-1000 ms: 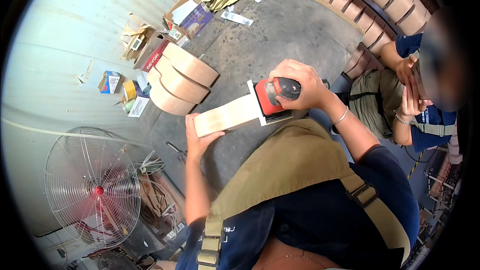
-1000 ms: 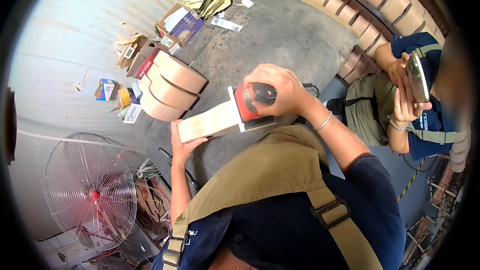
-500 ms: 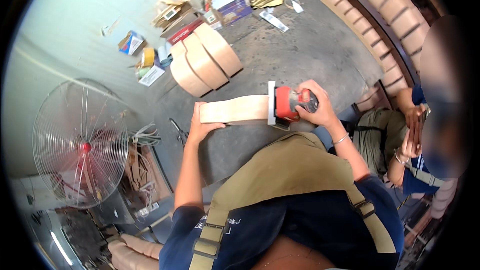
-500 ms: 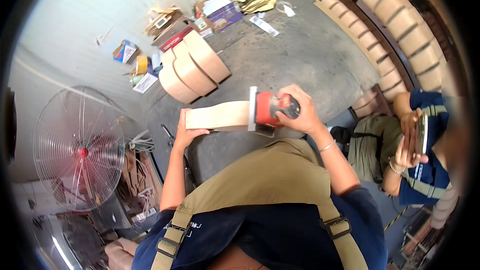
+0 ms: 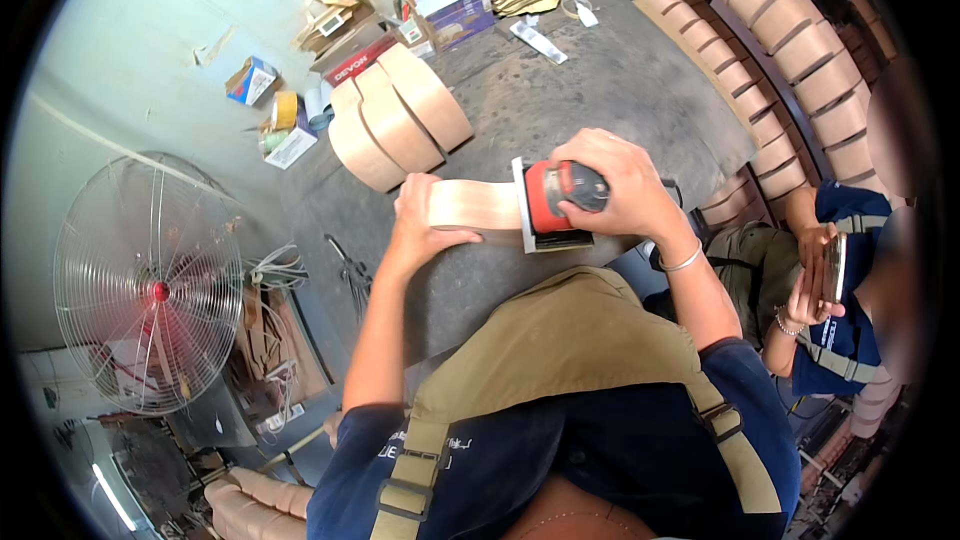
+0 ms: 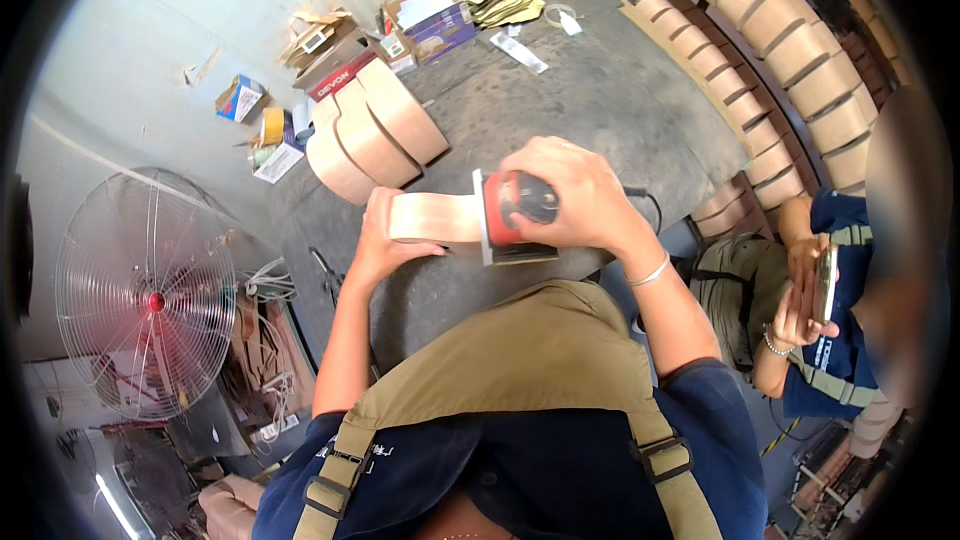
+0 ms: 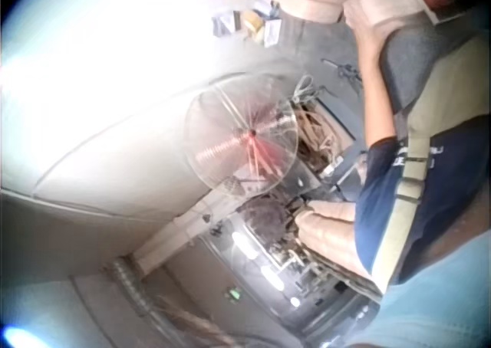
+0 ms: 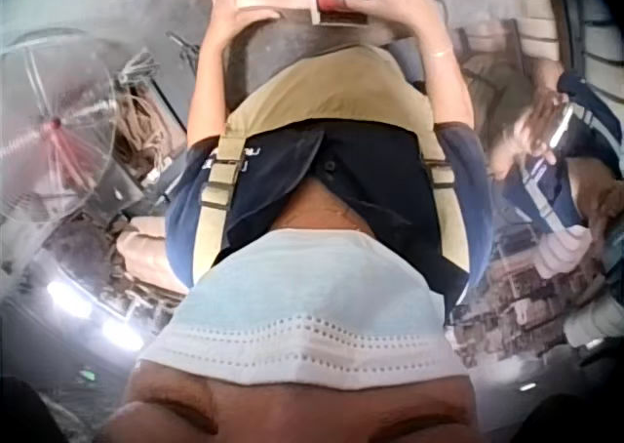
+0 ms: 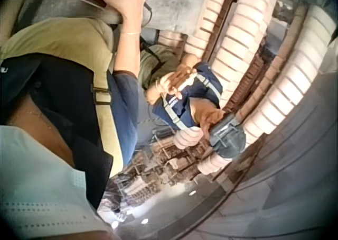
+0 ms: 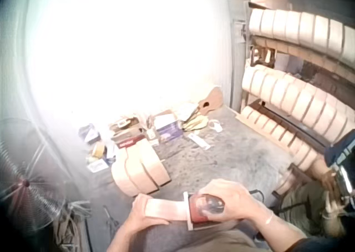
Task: The person uses a handheld electric sander to smooth the surface of a wooden guitar body. They systematically move the sander across the top, sides, and edges of the instrument, frequently rotating the body to access different areas.
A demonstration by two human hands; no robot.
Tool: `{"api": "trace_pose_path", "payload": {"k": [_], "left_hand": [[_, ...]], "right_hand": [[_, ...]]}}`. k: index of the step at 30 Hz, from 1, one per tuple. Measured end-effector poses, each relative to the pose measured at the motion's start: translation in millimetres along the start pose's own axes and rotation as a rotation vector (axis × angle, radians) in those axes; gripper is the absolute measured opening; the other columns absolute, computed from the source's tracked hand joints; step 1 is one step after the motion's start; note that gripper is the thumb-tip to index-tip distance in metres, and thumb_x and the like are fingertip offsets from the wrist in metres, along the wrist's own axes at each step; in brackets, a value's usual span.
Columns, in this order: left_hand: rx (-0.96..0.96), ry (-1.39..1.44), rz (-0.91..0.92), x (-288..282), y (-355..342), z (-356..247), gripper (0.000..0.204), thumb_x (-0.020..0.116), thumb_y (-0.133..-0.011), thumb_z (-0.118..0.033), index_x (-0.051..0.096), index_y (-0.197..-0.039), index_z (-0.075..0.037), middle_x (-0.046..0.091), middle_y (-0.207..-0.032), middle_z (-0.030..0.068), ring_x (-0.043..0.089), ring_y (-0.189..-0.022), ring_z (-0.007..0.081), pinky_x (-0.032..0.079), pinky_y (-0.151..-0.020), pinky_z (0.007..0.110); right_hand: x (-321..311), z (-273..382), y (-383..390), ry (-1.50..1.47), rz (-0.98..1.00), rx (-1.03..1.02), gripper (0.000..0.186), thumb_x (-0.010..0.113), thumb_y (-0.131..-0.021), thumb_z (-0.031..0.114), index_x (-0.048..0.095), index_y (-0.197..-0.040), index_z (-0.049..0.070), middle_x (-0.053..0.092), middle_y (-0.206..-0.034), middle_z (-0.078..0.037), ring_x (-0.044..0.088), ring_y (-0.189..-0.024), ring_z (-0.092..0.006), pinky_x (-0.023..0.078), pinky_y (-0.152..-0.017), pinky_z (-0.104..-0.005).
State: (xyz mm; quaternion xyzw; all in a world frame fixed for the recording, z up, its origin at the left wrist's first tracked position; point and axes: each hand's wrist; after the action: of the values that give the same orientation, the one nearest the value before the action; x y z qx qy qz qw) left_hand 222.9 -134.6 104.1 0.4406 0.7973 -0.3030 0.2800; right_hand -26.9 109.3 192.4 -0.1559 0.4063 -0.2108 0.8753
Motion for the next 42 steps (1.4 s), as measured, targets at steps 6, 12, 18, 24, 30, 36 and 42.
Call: {"api": "trace_pose_path", "payload": {"k": [6, 12, 18, 24, 30, 36, 42], "left_hand": [[-0.332, 0.27, -0.068, -4.5, 69.9, 78.8, 0.094, 0.112, -0.059, -0.028, 0.053, -0.128, -0.007, 0.068, -0.118, 0.0092, 0.068, -0.113, 0.0243, 0.056, -0.101, 0.041], [-0.374, -0.043, 0.015, -6.6, 87.9, 99.4, 0.096, 0.11, -0.059, -0.034, 0.053, -0.131, -0.007, 0.069, -0.125, 0.0148, 0.066, -0.117, 0.0313, 0.053, -0.106, 0.046], [-0.016, -0.129, 0.128, -2.7, 10.6, -10.4, 0.105, 0.101, -0.068, -0.047, 0.052, -0.153, -0.009, 0.064, -0.137, 0.0208, 0.065, -0.125, 0.0417, 0.052, -0.109, 0.051], [-0.368, -0.26, -0.075, 34.1, -56.4, -52.1, 0.094, 0.079, -0.093, -0.059, 0.046, -0.166, -0.01, 0.055, -0.157, 0.0263, 0.055, -0.142, 0.0479, 0.045, -0.116, 0.057], [0.169, -0.228, 0.21, 70.9, -88.3, -20.1, 0.102, 0.072, -0.092, -0.076, 0.044, -0.17, -0.017, 0.038, -0.167, 0.0367, 0.025, -0.162, 0.0552, 0.027, -0.131, 0.063], [0.221, -0.321, 0.985, 8.3, -108.8, -16.0, 0.176, 0.111, -0.04, -0.018, 0.0, -0.177, -0.025, 0.011, -0.18, 0.0316, 0.018, -0.165, 0.0565, 0.028, -0.133, 0.061], [0.696, -0.549, 0.59, 0.8, -102.0, 1.9, 0.058, 0.069, -0.095, -0.002, 0.053, -0.15, -0.015, 0.035, -0.179, 0.0143, 0.033, -0.167, 0.0341, 0.031, -0.135, 0.057]], "right_hand": [[58.3, -63.1, 76.2, -0.273, -0.237, 0.235, 0.043, 0.087, -0.078, 0.012, 0.069, -0.116, 0.008, 0.069, -0.102, -0.007, 0.069, -0.096, -0.026, 0.055, -0.091, -0.0367], [107.0, -90.2, 111.7, -0.335, -0.242, 0.544, 0.044, 0.092, -0.085, 0.018, 0.064, -0.117, 0.007, 0.071, -0.11, -0.007, 0.068, -0.103, -0.018, 0.055, -0.094, -0.0353], [82.9, -80.3, 112.9, -0.159, -0.338, 0.74, 0.05, 0.096, -0.079, 0.021, 0.065, -0.115, 0.008, 0.071, -0.109, -0.008, 0.069, -0.103, -0.0207, 0.056, -0.096, -0.0378], [27.6, -57.1, 130.0, 0.039, -0.432, 0.844, 0.061, 0.099, -0.068, 0.017, 0.064, -0.117, 0.007, 0.07, -0.116, -0.013, 0.069, -0.111, -0.0309, 0.055, -0.1, -0.0423], [4.7, -35.9, 151.6, 0.342, -0.485, 0.731, 0.059, 0.096, -0.067, 0.014, 0.063, -0.115, 0.007, 0.066, -0.116, -0.014, 0.066, -0.113, -0.0366, 0.053, -0.103, -0.0456], [2.1, -27.0, 167.4, 0.316, -0.503, 0.755, 0.058, 0.095, -0.067, 0.013, 0.063, -0.114, 0.007, 0.066, -0.116, -0.014, 0.066, -0.114, -0.037, 0.053, -0.102, -0.0465], [10.8, -26.5, 174.8, 0.294, -0.477, 0.757, 0.059, 0.095, -0.068, 0.012, 0.062, -0.116, 0.006, 0.065, -0.116, -0.015, 0.066, -0.114, -0.0373, 0.053, -0.102, -0.0464]]}}
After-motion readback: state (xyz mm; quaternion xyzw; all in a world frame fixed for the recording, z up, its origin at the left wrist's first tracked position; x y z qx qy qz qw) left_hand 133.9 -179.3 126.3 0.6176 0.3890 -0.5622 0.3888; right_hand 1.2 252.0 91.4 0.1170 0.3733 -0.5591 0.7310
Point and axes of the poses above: each hand's wrist, its own y-axis away from the middle knuckle, its own x-axis out of the palm, z = x × y
